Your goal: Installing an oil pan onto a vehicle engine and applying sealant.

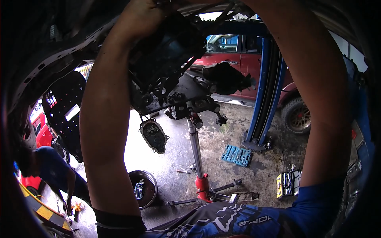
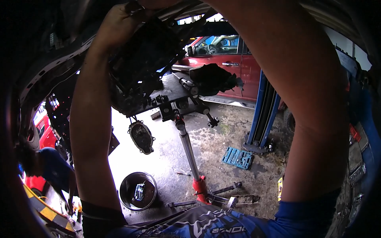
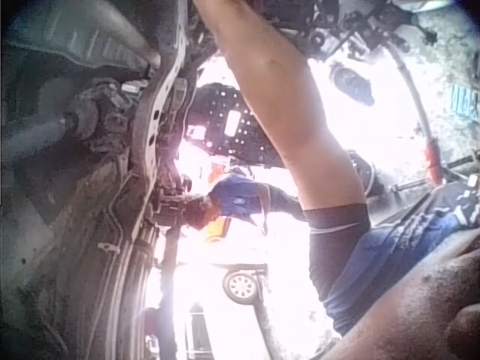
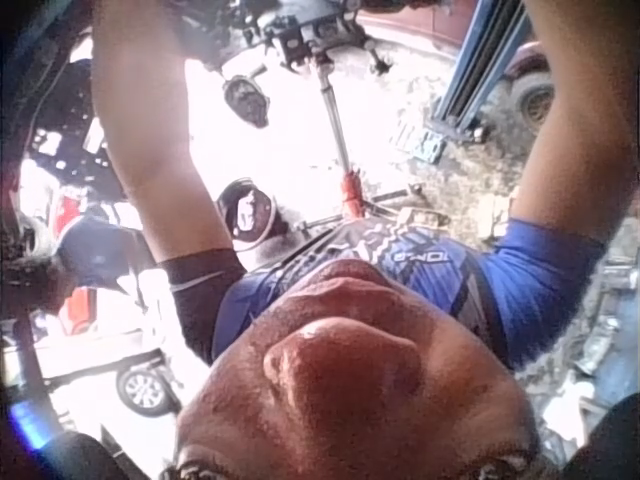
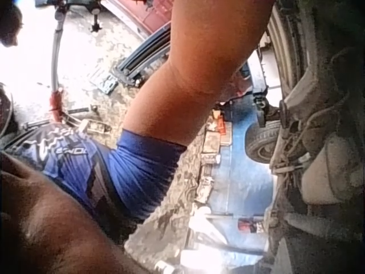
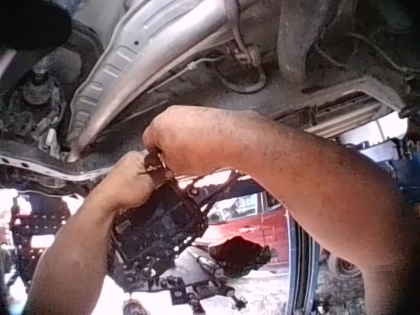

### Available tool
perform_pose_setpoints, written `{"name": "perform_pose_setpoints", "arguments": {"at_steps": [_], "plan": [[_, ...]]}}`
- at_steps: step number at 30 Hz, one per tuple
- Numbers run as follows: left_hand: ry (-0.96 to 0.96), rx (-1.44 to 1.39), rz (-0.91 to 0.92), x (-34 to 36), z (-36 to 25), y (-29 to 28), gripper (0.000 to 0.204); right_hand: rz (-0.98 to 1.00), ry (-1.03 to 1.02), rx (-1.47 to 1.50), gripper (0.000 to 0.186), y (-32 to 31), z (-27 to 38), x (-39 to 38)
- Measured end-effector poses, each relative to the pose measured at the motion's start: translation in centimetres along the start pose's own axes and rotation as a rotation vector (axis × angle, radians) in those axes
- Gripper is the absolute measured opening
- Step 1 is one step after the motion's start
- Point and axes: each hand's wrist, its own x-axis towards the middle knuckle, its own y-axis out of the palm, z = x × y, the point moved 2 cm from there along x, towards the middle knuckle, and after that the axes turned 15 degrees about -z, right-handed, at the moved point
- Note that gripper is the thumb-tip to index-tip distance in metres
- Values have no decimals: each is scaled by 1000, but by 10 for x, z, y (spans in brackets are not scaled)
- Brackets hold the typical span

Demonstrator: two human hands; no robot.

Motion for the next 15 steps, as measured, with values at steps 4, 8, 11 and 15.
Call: {"name": "perform_pose_setpoints", "arguments": {"at_steps": [4, 8, 11, 15], "plan": [[12, -210, -55, -1, 4, 6, 13, 3, -59, -103, 25, 4, 2, 0], [91, -266, -171, -9, -6, 11, 15, 0, 27, -204, 25, 16, 1, 8], [-9, -291, -138, -7, 1, 9, 15, 32, -49, -314, 24, 14, 1, 7], [56, -184, -29, -6, -1, 4, 15, 8, -225, -116, 23, 7, -3, -5]]}}
